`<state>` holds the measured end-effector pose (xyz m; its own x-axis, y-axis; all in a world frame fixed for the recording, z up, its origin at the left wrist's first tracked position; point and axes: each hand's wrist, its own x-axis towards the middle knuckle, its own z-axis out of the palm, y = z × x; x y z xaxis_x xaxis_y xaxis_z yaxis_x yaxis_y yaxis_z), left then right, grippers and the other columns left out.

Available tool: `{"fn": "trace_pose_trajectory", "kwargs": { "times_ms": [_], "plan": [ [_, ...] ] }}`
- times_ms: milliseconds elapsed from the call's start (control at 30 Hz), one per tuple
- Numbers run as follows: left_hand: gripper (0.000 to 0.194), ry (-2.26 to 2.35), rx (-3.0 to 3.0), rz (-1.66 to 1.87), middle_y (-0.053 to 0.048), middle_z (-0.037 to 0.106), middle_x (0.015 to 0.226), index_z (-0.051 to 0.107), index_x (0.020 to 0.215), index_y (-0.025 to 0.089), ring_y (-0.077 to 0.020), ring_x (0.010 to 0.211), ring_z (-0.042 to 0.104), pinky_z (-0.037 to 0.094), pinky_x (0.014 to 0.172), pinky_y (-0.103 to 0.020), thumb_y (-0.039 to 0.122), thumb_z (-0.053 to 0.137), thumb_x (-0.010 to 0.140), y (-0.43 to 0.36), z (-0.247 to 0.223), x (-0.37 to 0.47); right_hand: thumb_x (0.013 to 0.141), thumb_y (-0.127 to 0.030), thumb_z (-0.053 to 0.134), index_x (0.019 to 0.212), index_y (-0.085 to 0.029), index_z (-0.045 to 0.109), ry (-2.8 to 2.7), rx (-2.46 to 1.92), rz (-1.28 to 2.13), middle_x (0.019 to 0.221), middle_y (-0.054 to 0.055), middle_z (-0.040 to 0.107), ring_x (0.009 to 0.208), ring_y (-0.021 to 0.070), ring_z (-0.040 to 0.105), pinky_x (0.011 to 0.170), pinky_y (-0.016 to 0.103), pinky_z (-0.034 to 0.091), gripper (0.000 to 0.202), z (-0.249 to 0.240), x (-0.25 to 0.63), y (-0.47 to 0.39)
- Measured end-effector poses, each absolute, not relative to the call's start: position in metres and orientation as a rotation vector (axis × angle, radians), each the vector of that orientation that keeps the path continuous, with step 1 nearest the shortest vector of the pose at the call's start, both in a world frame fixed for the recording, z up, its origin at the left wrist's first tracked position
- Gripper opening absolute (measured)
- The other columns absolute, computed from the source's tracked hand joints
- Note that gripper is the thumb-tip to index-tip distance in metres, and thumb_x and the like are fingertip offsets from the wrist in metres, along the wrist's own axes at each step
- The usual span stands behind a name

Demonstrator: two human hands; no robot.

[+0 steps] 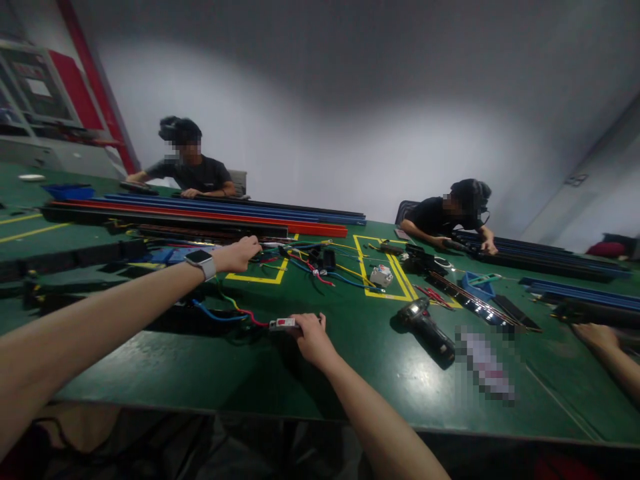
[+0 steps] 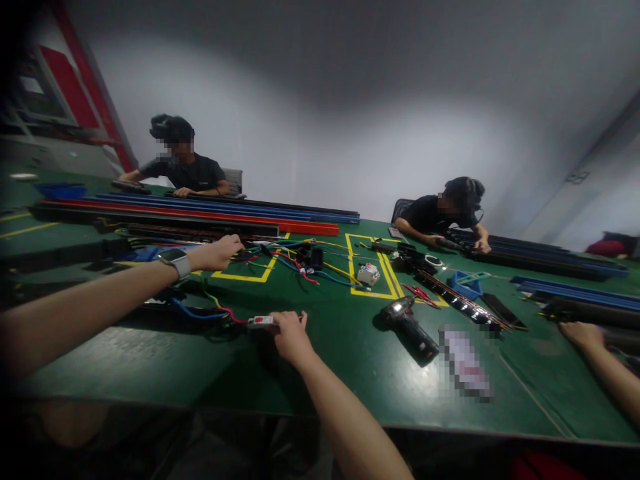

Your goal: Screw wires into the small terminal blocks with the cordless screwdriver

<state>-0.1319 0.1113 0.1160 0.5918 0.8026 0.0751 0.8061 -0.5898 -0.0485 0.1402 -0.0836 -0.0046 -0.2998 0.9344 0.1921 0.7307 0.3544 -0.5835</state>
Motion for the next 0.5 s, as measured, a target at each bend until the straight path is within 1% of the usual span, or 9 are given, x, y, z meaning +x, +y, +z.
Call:
{"fn": "trace_pose_trajectory", "kwargs": {
  "times_ms": [67, 133, 300, 400, 500],
  "plan": [
    [0.052, -1.220, -2.777, -0.115, -0.014, 0.047, 0.124, 0.057, 0.118, 0.013, -0.0274, 0.116, 0.044, 0.036, 0.104, -0.038, 0.007, 0.054, 0.067, 0.108, 0.105, -0.114, 0.096, -0.026, 0.050, 0.125, -0.035, 0.059, -2.121, -1.452, 0.520, 0.120, 0.005, 0.064, 0.119, 0.0244, 0.049, 0.110, 0.051, 0.014, 0.032, -0.007, 0.141, -0.082],
    [0.050, -1.169, -2.804, -0.117, -0.015, 0.047, 0.123, 0.057, 0.116, 0.013, -0.0290, 0.117, 0.043, 0.036, 0.105, -0.040, 0.008, 0.055, 0.066, 0.106, 0.093, -0.097, 0.097, -0.028, 0.050, 0.125, -0.034, 0.059, -2.125, -1.451, 0.503, 0.120, 0.005, 0.064, 0.118, 0.0248, 0.049, 0.109, 0.051, 0.015, 0.030, -0.010, 0.141, -0.081],
    [0.042, -1.200, -2.847, -0.120, -0.016, 0.045, 0.124, 0.056, 0.111, 0.016, -0.0307, 0.119, 0.041, 0.039, 0.099, -0.044, 0.009, 0.053, 0.070, 0.099, 0.060, -0.050, 0.098, -0.031, 0.047, 0.126, -0.034, 0.057, -2.163, -1.438, 0.481, 0.123, 0.006, 0.062, 0.118, 0.0249, 0.048, 0.109, 0.050, 0.016, 0.030, -0.011, 0.142, -0.081],
    [0.045, -1.185, -2.896, -0.061, -0.016, 0.045, 0.124, 0.055, 0.113, 0.017, -0.0311, 0.117, 0.043, 0.041, 0.096, -0.046, 0.009, 0.054, 0.069, 0.098, 0.042, -0.025, 0.098, -0.032, 0.049, 0.127, -0.034, 0.057, -2.168, -1.446, 0.477, 0.123, 0.006, 0.062, 0.119, 0.0252, 0.048, 0.109, 0.050, 0.015, 0.030, -0.010, 0.142, -0.081],
    [0.046, -1.181, -2.945, 0.034, -0.016, 0.047, 0.120, 0.057, 0.112, 0.017, -0.0295, 0.112, 0.047, 0.042, 0.093, -0.045, 0.007, 0.054, 0.067, 0.098, 0.028, -0.009, 0.097, -0.032, 0.051, 0.124, -0.033, 0.058, -2.148, -1.453, 0.478, 0.121, 0.006, 0.063, 0.118, 0.0251, 0.048, 0.108, 0.049, 0.015, 0.029, -0.011, 0.141, -0.082]
  ]
}}
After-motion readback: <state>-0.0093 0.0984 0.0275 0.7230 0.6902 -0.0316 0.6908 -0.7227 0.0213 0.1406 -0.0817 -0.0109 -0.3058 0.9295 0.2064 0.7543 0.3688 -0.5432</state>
